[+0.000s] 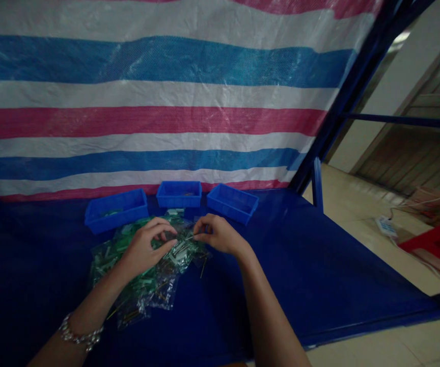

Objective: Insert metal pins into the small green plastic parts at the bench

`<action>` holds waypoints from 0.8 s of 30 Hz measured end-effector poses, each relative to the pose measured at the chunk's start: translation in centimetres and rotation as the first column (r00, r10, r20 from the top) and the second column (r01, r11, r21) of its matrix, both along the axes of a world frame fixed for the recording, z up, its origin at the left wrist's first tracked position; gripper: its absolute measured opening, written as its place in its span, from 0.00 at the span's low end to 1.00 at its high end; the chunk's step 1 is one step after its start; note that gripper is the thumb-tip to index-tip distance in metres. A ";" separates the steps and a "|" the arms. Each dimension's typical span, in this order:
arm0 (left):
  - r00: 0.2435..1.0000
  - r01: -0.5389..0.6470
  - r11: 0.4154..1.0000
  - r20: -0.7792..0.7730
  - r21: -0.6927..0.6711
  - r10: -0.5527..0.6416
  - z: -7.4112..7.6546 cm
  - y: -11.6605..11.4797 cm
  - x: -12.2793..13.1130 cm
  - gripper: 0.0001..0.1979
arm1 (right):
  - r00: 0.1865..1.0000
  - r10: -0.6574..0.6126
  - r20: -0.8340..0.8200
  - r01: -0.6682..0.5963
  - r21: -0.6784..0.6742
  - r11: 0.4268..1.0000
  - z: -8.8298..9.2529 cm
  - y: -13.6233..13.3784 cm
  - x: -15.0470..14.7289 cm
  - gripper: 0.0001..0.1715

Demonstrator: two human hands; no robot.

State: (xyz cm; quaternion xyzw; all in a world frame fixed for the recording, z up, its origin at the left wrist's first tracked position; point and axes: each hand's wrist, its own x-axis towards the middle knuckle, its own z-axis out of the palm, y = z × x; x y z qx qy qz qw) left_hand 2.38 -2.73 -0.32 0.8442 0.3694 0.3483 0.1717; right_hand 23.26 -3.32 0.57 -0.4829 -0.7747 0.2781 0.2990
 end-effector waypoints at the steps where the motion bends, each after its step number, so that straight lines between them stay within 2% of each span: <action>1: 1.000 0.001 1.000 -0.007 0.001 -0.001 -0.1 0.0 0.0 0.06 | 1.000 -0.009 -0.029 0.010 0.031 0.999 -0.2 0.1 -0.4 0.04; 5: 1.000 -0.008 1.000 -0.012 0.006 0.008 -0.3 0.0 0.1 0.05 | 0.994 -0.033 -0.109 0.046 0.119 0.992 -0.9 0.3 -1.9 0.03; 11: 1.000 -0.004 1.000 0.021 0.025 0.003 -0.4 0.2 0.2 0.04 | 0.986 -0.035 -0.165 0.063 0.166 0.984 -0.8 -0.2 -3.6 0.03; 24: 0.997 -0.047 0.992 0.070 0.119 0.039 -0.3 0.1 0.1 0.05 | 0.981 -0.075 -0.177 0.113 0.217 0.970 -0.7 -0.3 -4.0 0.05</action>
